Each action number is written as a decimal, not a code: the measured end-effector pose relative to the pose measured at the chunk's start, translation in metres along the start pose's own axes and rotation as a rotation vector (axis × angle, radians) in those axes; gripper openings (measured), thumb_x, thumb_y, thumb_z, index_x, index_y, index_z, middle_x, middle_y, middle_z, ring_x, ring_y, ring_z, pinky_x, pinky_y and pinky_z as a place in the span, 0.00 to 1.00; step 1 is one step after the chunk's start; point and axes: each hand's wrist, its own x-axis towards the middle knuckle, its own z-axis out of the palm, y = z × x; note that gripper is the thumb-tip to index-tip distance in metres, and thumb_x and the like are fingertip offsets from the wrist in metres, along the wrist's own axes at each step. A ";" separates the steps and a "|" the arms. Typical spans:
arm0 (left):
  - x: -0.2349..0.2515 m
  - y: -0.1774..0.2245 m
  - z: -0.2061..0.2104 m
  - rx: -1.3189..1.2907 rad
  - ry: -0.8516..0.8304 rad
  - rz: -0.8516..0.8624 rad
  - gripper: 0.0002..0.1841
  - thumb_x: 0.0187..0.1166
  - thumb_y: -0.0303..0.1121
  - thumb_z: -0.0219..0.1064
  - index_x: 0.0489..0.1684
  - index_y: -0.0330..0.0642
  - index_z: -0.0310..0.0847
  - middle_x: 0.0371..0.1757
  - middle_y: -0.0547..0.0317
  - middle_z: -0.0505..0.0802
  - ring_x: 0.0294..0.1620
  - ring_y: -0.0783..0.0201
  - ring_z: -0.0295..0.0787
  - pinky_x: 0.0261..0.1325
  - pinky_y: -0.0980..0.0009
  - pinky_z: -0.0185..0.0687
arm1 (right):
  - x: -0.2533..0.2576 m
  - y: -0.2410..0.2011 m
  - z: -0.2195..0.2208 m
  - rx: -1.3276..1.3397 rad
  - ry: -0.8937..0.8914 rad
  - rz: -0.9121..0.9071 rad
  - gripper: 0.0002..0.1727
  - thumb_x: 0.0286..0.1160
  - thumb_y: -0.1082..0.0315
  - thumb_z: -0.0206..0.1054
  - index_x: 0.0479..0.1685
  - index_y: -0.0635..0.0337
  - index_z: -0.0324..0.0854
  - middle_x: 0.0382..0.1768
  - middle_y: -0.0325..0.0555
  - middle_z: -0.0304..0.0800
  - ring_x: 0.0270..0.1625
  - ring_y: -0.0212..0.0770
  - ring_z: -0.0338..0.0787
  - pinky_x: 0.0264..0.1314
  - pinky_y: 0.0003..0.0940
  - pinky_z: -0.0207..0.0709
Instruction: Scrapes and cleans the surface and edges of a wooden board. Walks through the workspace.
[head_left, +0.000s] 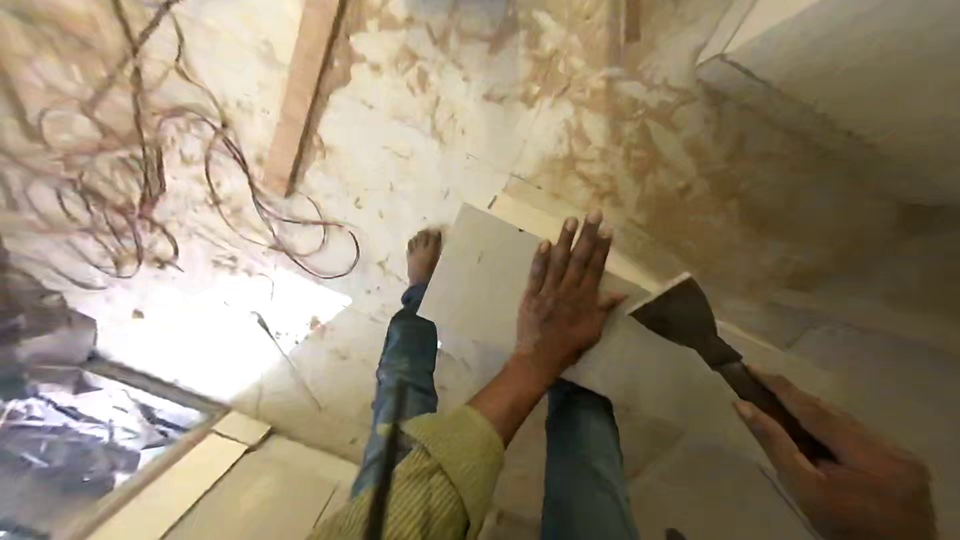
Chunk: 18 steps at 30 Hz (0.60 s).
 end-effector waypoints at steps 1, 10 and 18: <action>0.004 0.002 0.000 0.012 0.020 -0.018 0.39 0.87 0.57 0.52 0.94 0.44 0.53 0.97 0.53 0.54 0.97 0.51 0.41 0.94 0.48 0.36 | 0.006 0.004 -0.008 0.031 -0.028 0.014 0.23 0.82 0.54 0.65 0.68 0.58 0.87 0.46 0.55 0.96 0.41 0.42 0.94 0.42 0.38 0.88; -0.044 -0.063 -0.004 0.033 0.237 -0.477 0.47 0.84 0.68 0.43 0.95 0.41 0.48 0.95 0.42 0.53 0.96 0.42 0.42 0.93 0.41 0.38 | 0.035 0.022 -0.054 0.050 -0.158 0.020 0.24 0.80 0.59 0.70 0.65 0.71 0.86 0.46 0.63 0.95 0.43 0.50 0.96 0.49 0.42 0.89; -0.179 -0.045 0.001 -0.758 0.292 -1.405 0.32 0.94 0.48 0.48 0.87 0.32 0.61 0.85 0.34 0.72 0.84 0.40 0.70 0.83 0.43 0.66 | 0.043 0.022 -0.022 0.158 -0.136 -0.147 0.26 0.81 0.56 0.70 0.68 0.66 0.85 0.53 0.54 0.95 0.51 0.33 0.94 0.55 0.30 0.88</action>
